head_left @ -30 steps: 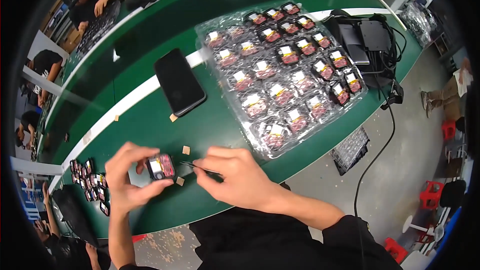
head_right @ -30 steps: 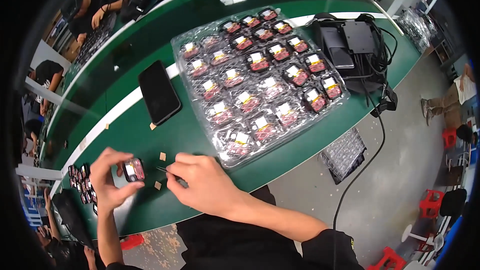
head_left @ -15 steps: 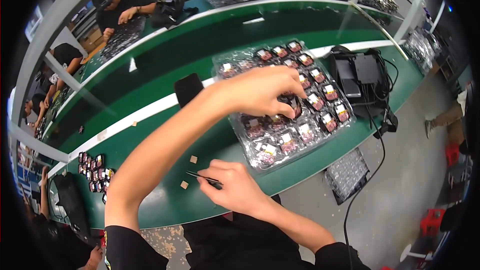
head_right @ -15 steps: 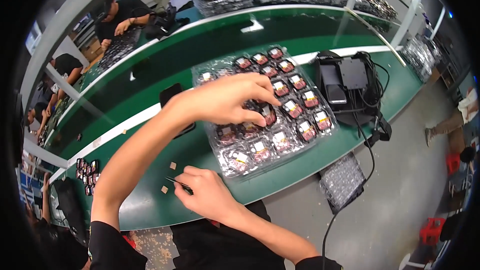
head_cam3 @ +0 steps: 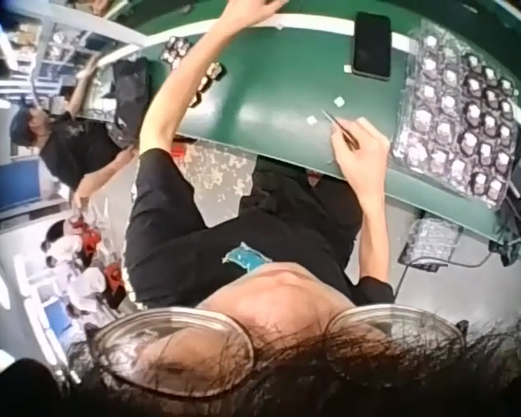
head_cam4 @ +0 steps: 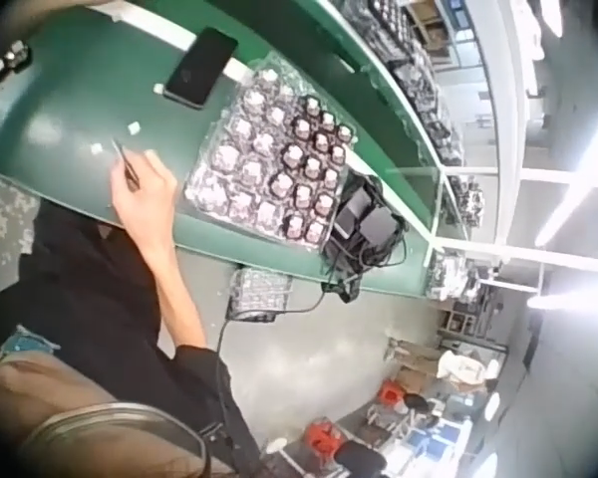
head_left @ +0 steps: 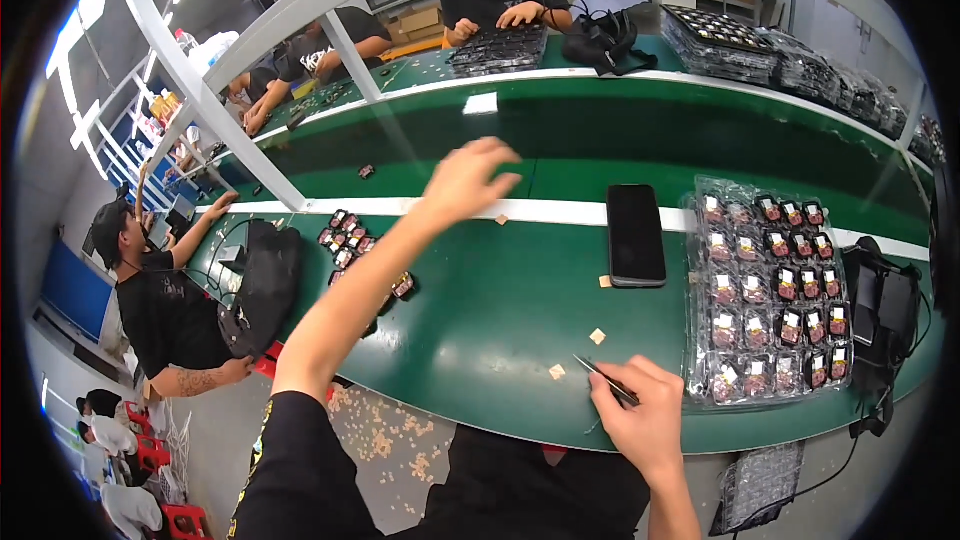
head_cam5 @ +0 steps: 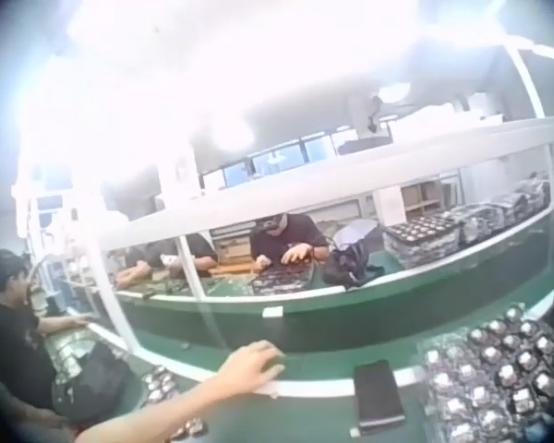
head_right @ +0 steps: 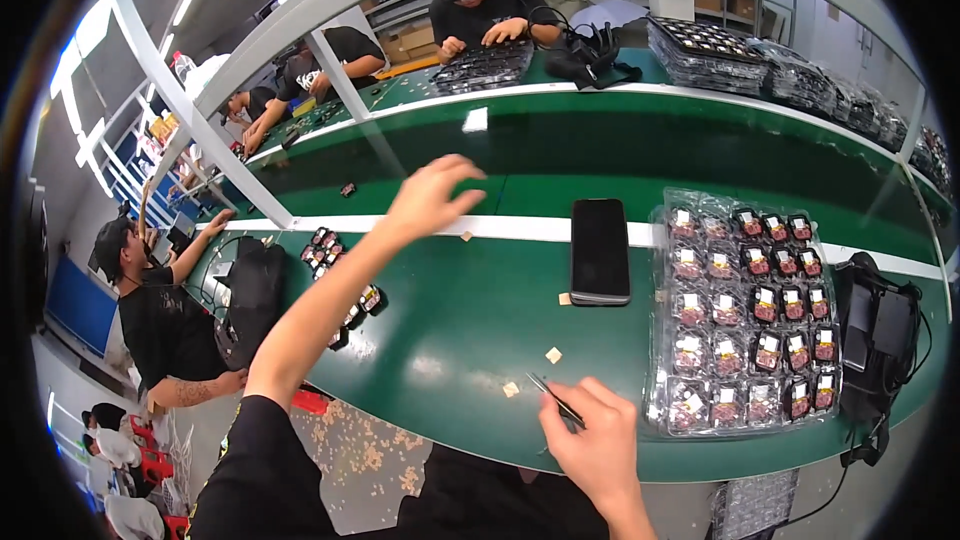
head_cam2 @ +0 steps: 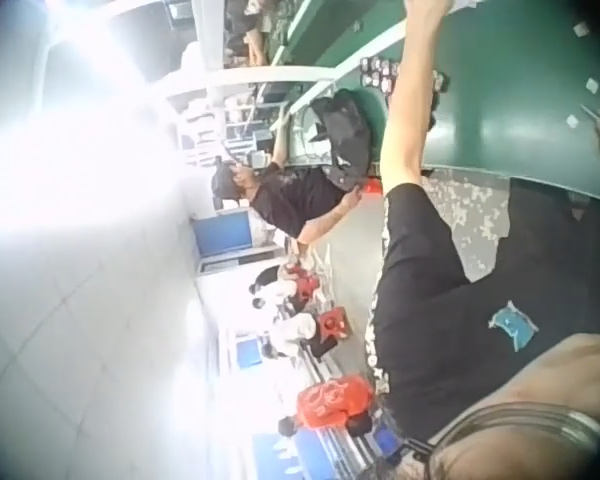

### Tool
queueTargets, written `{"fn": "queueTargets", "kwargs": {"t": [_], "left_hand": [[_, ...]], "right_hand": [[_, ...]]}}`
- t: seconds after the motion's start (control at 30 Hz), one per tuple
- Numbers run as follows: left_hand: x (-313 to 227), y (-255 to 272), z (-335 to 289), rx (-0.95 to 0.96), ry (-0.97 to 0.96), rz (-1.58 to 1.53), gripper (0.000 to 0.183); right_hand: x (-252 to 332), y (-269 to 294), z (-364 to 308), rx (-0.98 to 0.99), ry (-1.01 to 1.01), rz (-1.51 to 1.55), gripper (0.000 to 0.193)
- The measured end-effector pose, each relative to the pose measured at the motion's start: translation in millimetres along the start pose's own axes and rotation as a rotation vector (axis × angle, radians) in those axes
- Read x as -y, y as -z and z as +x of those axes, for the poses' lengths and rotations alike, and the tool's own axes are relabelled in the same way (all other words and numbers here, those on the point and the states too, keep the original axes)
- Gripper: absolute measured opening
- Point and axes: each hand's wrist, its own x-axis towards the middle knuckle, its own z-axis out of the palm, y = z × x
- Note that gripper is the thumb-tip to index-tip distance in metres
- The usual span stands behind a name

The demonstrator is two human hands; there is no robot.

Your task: Assembling internal components of a small electronic device, likely a smartwatch, using tweezers.

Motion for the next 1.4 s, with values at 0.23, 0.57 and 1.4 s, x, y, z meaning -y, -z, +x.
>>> {"fn": "queueTargets", "kwargs": {"t": [0.23, 0.57, 1.4], "left_hand": [[215.1, 20.5, -87.2, 0.01, 0.938, 0.424, 0.064], [235.7, -12.1, -69.7, -0.102, 0.859, 0.371, 0.046], [-130.3, 10.7, -137.0, 0.21, -0.328, -0.603, 0.056]], "right_hand": [[8.7, -1.5, 5.6, 0.016, -0.055, -0.056, 0.014], [17.2, -5.8, 5.7, 0.008, -0.119, -0.088, 0.015], [185.1, 93.2, 28.7, 0.21, 0.222, -0.047, 0.03]]}}
